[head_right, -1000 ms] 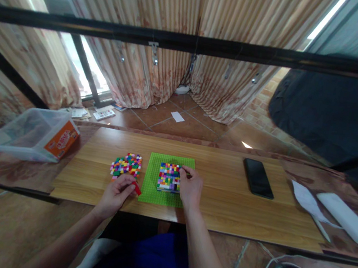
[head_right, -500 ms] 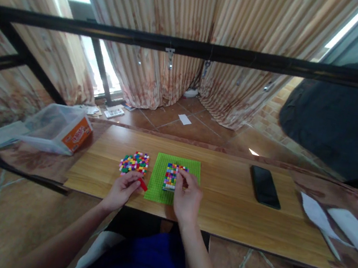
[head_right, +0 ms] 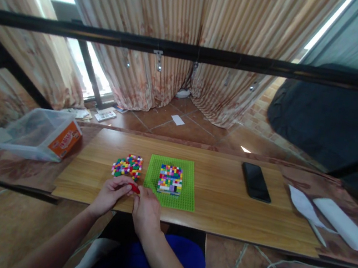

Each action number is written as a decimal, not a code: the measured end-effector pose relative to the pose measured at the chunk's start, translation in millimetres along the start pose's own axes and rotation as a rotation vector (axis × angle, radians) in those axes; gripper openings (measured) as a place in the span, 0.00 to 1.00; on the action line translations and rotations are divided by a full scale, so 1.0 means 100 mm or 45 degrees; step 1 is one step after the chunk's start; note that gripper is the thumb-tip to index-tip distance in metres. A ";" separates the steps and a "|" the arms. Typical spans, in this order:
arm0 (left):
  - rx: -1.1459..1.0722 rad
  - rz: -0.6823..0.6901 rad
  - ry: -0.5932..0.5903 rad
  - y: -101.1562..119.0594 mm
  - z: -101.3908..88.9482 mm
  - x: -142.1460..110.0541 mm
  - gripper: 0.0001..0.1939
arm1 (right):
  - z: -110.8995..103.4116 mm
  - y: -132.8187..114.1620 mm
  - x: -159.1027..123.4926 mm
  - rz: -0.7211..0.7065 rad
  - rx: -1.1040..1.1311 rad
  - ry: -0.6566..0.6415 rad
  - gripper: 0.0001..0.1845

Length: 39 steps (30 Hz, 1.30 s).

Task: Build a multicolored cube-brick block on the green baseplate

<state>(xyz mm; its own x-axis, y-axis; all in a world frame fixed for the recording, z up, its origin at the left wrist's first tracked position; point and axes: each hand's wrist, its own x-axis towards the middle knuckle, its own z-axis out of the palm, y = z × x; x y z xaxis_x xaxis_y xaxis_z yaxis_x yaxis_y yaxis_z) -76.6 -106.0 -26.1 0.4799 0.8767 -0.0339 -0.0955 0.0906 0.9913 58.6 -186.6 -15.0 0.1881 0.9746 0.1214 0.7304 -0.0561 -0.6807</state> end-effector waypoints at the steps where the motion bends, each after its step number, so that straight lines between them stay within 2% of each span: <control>1: -0.010 -0.005 -0.006 0.01 -0.01 0.00 0.12 | 0.01 0.01 0.01 0.005 0.025 0.009 0.14; 6: 0.052 0.003 -0.024 0.03 -0.02 0.00 0.11 | 0.01 -0.01 0.02 0.014 0.171 0.069 0.11; 9: 0.050 0.000 -0.001 0.01 -0.03 0.01 0.13 | -0.07 -0.03 -0.01 0.026 0.234 0.121 0.10; 12: 0.009 -0.022 0.011 -0.01 -0.04 0.01 0.17 | -0.28 0.03 -0.03 0.065 0.345 0.230 0.11; 15: -0.002 -0.035 0.026 -0.01 -0.04 0.01 0.18 | -0.57 0.24 0.01 0.247 0.430 0.476 0.13; 18: 0.005 -0.038 0.044 -0.01 -0.04 0.02 0.17 | -0.83 0.49 0.11 0.429 0.305 0.577 0.18; 20: 0.005 -0.040 0.050 -0.01 -0.03 0.02 0.17 | -0.93 0.60 0.18 0.473 0.181 0.594 0.20; 24: 0.001 -0.040 0.070 0.00 -0.02 0.02 0.17 | -0.92 0.66 0.26 0.473 -0.068 0.545 0.20; 29: -0.002 -0.040 0.065 0.03 -0.01 0.02 0.17 | -0.85 0.64 0.28 0.411 -0.239 0.489 0.19; 34: -0.016 -0.042 0.076 0.02 0.00 0.02 0.17 | -0.84 0.67 0.27 0.288 -0.311 0.498 0.18; 39: -0.035 -0.061 0.096 0.01 0.01 0.03 0.18 | -0.82 0.66 0.28 0.330 -0.296 0.494 0.18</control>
<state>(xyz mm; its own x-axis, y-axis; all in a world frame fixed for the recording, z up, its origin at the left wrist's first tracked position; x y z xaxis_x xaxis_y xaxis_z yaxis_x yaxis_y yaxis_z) -74.7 -104.1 -25.3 0.4176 0.9040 -0.0917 -0.0983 0.1453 0.9845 165.4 -180.4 2.8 0.5794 0.7728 0.2590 0.7458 -0.3745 -0.5509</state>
